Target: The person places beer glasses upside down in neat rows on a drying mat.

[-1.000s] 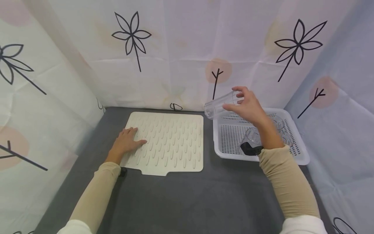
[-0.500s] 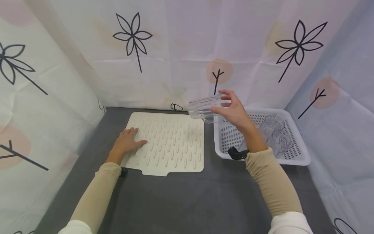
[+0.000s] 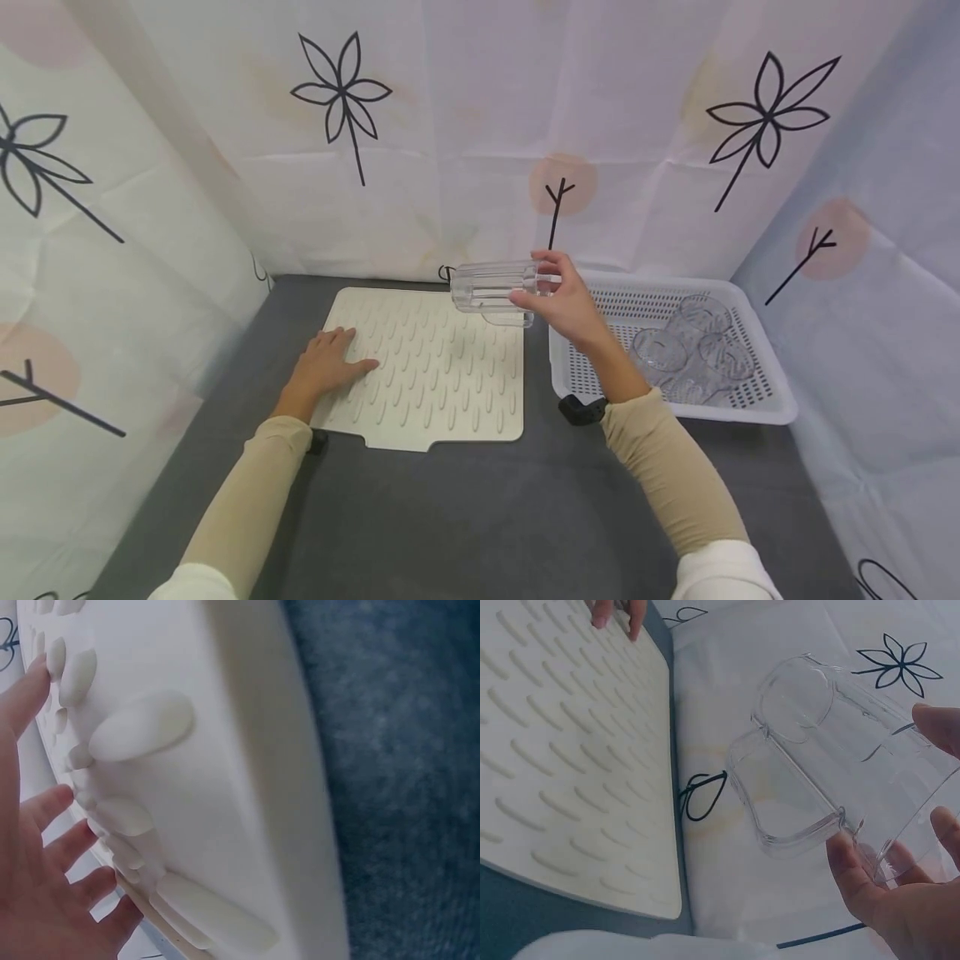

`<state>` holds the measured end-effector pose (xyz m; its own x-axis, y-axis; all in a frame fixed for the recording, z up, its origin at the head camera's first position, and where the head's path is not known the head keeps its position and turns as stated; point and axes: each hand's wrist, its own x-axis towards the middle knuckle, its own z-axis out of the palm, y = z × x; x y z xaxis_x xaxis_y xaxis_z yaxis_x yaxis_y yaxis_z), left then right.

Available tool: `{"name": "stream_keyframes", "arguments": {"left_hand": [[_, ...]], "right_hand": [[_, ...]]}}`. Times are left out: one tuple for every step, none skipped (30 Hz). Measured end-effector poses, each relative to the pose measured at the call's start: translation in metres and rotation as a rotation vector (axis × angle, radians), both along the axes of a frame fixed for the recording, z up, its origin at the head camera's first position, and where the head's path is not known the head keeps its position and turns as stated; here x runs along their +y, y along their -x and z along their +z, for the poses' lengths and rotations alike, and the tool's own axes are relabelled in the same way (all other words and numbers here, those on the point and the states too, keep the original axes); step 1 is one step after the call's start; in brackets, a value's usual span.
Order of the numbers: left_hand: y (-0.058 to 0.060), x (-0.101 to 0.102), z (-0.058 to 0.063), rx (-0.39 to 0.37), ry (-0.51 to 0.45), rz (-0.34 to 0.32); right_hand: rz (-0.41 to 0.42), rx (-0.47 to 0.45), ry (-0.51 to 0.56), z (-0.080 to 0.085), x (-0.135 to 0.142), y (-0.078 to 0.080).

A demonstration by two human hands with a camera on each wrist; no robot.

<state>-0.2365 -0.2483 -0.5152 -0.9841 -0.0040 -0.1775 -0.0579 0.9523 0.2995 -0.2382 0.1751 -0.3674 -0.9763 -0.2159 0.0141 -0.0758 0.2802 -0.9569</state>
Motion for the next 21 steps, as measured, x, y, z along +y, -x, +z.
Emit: {"name": "stream_keyframes", "arguments": {"left_hand": [[0.0,0.0,-0.001,-0.001,0.001,0.0],[0.0,-0.001,-0.001,-0.002,0.002,0.001],[0.001,-0.001,-0.001,-0.002,0.003,0.001],[0.001,-0.001,-0.002,-0.002,0.002,0.001],[0.0,-0.001,-0.001,0.001,0.003,0.0],[0.0,-0.001,-0.001,0.002,0.002,0.002],[0.0,-0.001,-0.001,0.007,0.001,0.002],[0.0,0.0,0.0,0.011,0.0,0.001],[-0.001,0.0,0.001,0.015,-0.001,0.002],[-0.001,0.0,0.001,0.018,-0.001,0.002],[-0.001,0.0,0.002,0.018,0.001,0.003],[-0.001,-0.001,0.002,0.016,0.001,0.006],[-0.001,-0.001,0.002,0.017,0.003,0.004],[0.0,-0.001,0.001,0.015,0.004,0.005],[0.0,-0.001,0.001,0.013,0.007,0.006],[0.0,-0.001,0.0,0.012,0.009,0.007],[0.001,-0.001,0.0,0.011,0.011,0.008],[0.001,-0.001,-0.001,0.011,0.012,0.008],[0.001,0.0,-0.001,0.012,0.012,0.008],[0.001,0.0,-0.001,0.011,0.011,0.011],[0.001,0.001,-0.001,0.012,0.011,0.013]], "right_hand": [[0.0,-0.005,0.011,-0.002,-0.002,0.0],[0.0,-0.01,0.022,-0.003,-0.005,0.001],[0.002,-0.016,0.039,-0.005,-0.007,0.001],[0.002,-0.02,0.051,-0.007,-0.009,0.002],[0.004,-0.025,0.062,-0.008,-0.012,0.002],[0.007,-0.028,0.072,-0.01,-0.015,0.002],[0.012,-0.03,0.081,-0.011,-0.018,0.003],[0.017,-0.031,0.091,-0.012,-0.021,0.003],[0.021,-0.03,0.097,-0.013,-0.024,0.003],[0.026,-0.03,0.105,-0.014,-0.028,0.003],[0.031,-0.031,0.11,-0.015,-0.031,0.002],[0.034,-0.034,0.118,-0.015,-0.035,0.002],[0.037,-0.039,0.126,-0.016,-0.038,0.002],[0.039,-0.043,0.128,-0.016,-0.042,0.002],[0.037,-0.045,0.128,-0.017,-0.046,0.001],[0.037,-0.051,0.14,-0.018,-0.049,0.002],[0.037,-0.054,0.144,-0.019,-0.053,0.002],[0.036,-0.055,0.15,-0.021,-0.056,0.003],[0.037,-0.054,0.154,-0.022,-0.059,0.003],[0.033,-0.053,0.159,-0.023,-0.062,0.003],[0.033,-0.053,0.174,-0.025,-0.065,0.004]]}}
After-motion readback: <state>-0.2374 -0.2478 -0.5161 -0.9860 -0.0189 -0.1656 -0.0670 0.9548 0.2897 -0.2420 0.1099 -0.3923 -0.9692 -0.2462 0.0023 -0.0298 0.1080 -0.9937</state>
